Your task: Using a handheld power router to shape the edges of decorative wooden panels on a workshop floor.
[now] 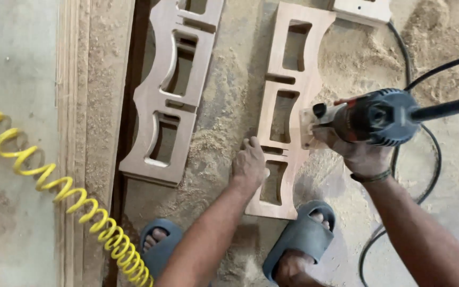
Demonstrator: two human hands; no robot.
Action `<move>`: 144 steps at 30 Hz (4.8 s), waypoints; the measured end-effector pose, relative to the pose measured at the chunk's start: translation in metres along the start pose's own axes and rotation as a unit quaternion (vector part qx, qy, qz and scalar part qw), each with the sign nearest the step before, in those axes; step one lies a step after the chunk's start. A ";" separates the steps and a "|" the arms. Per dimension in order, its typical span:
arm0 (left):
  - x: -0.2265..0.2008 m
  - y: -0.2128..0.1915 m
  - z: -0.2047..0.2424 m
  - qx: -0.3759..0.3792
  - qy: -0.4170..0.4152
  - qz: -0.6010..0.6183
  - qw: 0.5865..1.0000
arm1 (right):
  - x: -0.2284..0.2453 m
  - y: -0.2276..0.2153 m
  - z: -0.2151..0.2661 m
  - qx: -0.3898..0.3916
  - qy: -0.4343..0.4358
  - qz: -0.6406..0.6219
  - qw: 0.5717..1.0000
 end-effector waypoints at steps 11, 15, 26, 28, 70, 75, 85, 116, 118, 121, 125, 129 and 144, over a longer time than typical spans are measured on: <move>0.012 0.022 -0.018 0.065 -0.033 0.230 0.971 | 0.023 -0.034 0.003 -0.110 0.107 0.035 0.988; 0.011 -0.002 -0.039 0.072 -0.053 0.276 0.957 | 0.007 -0.028 0.046 -0.071 0.000 0.108 0.992; 0.063 0.036 -0.025 -0.275 -0.017 0.170 0.946 | -0.039 -0.036 0.127 -0.103 0.063 -0.037 0.992; 0.055 0.038 -0.024 -0.309 -0.014 0.178 0.934 | -0.041 -0.039 0.129 -0.125 0.078 -0.116 0.982; -0.037 0.016 -0.071 -0.371 0.010 0.209 0.905 | -0.097 -0.015 0.152 -0.088 -0.046 -0.099 0.990; -0.037 0.022 -0.078 -0.428 -0.012 0.184 0.885 | -0.089 -0.007 0.149 -0.043 -0.049 -0.034 0.997; -0.033 0.021 -0.079 -0.309 0.006 0.200 0.930 | -0.071 0.005 0.154 -0.012 -0.054 0.008 0.998; -0.035 0.025 -0.084 -0.325 -0.010 0.230 0.917 | -0.078 0.014 0.142 0.037 -0.047 -0.021 0.998; -0.035 0.024 -0.083 -0.319 -0.015 0.227 0.920 | -0.078 0.014 0.141 0.039 -0.043 -0.030 0.998; -0.031 0.017 -0.079 -0.322 -0.017 0.218 0.921 | -0.074 0.018 0.140 0.044 -0.049 -0.015 0.998; -0.028 0.013 -0.077 -0.329 -0.017 0.214 0.919 | -0.070 0.023 0.141 0.052 -0.034 -0.024 0.998; -0.030 0.014 -0.077 -0.342 -0.018 0.248 0.906 | -0.087 0.015 0.150 0.023 -0.054 -0.018 0.998; -0.030 0.013 -0.075 -0.336 -0.020 0.244 0.910 | -0.079 0.018 0.143 0.037 -0.045 0.033 0.998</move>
Point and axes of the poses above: each hand's wrist, its own z-axis away from the middle knuckle, its own y-axis out of the palm, x = y × z, the point moved 5 cm from there along -z, towards the middle knuckle, and after that the axes turned 11 degrees about -y, right-handed, at the moved point
